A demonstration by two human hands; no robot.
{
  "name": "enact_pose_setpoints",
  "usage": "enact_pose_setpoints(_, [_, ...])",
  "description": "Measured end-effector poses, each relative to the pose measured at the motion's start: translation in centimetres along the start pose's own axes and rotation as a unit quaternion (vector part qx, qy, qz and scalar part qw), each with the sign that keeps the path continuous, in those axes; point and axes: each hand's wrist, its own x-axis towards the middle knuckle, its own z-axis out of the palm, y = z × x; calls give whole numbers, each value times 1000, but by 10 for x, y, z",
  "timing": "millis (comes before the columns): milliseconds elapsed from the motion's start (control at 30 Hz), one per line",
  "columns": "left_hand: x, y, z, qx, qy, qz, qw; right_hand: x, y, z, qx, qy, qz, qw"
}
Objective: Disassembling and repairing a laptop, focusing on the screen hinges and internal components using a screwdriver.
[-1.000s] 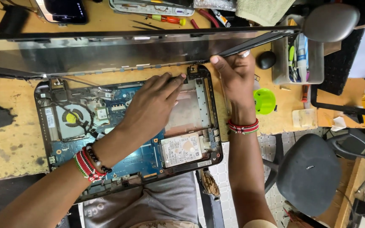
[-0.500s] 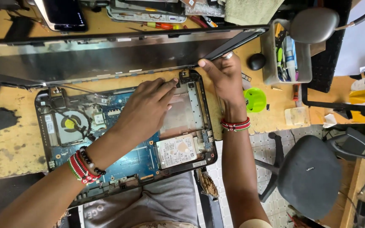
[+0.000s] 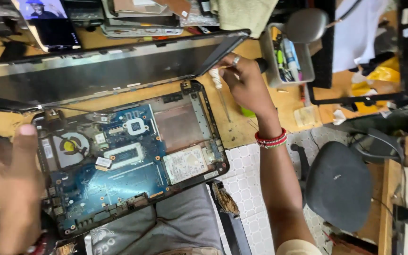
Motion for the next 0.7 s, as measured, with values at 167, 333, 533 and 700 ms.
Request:
enact_pose_setpoints(167, [0, -50, 1, -63, 10, 2, 998, -18, 31, 13, -209, 75, 50, 974])
enact_pose_setpoints(333, [5, -69, 2, -99, -17, 91, 991, -22, -5, 54, -640, -176, 213, 717])
enact_pose_setpoints(533, [-4, -14, -8, -86, -101, 49, 990, -29, 65, 73, -559, -76, 173, 807])
enact_pose_setpoints(700, [-16, -18, -9, -71, -167, -34, 983, -21, -4, 13, -254, 3, 261, 931])
